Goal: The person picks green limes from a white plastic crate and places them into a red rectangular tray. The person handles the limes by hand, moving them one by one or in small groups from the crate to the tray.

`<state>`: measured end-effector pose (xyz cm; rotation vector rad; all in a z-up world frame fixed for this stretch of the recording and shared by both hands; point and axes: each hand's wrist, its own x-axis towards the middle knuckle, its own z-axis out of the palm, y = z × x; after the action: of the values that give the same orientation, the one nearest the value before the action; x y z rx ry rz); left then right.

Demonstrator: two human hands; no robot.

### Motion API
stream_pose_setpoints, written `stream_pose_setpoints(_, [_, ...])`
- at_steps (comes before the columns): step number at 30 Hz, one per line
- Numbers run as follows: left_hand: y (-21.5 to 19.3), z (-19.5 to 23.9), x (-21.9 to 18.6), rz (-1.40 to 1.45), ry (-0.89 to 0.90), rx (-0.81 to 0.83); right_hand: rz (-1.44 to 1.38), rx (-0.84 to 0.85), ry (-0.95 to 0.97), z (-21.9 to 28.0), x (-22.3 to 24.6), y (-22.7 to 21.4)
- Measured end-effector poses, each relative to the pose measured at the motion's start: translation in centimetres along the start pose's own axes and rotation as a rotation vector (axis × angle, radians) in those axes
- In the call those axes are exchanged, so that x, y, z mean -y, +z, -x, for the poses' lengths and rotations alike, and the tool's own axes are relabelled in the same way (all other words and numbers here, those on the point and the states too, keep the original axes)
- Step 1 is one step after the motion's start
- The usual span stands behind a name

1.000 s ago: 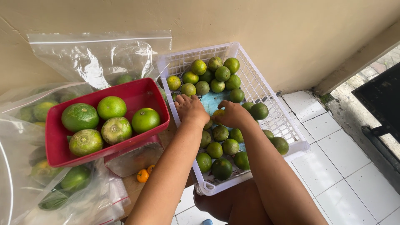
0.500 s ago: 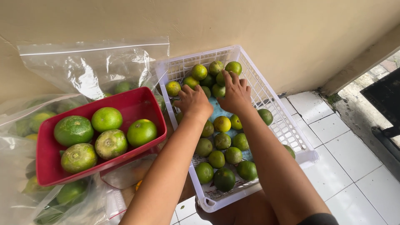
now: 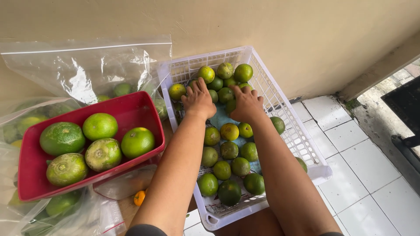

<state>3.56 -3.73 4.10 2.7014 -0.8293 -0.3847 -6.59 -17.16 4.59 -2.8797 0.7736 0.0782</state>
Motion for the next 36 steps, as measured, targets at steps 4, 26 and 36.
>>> stream_pose_setpoints(4, [0.5,-0.2,0.4,-0.116,-0.076,-0.012,-0.044,0.045,-0.085,0.4,0.3,0.7])
stream_pose_setpoints(26, [0.9,-0.8,1.6,0.305,-0.196,0.183,-0.067,0.077,-0.111,0.3,2.6,1.2])
stream_pose_setpoints(36, [-1.8,1.3,1.0,0.541,-0.177,0.174,-0.07,0.094,-0.091,-0.5,1.6,2.1])
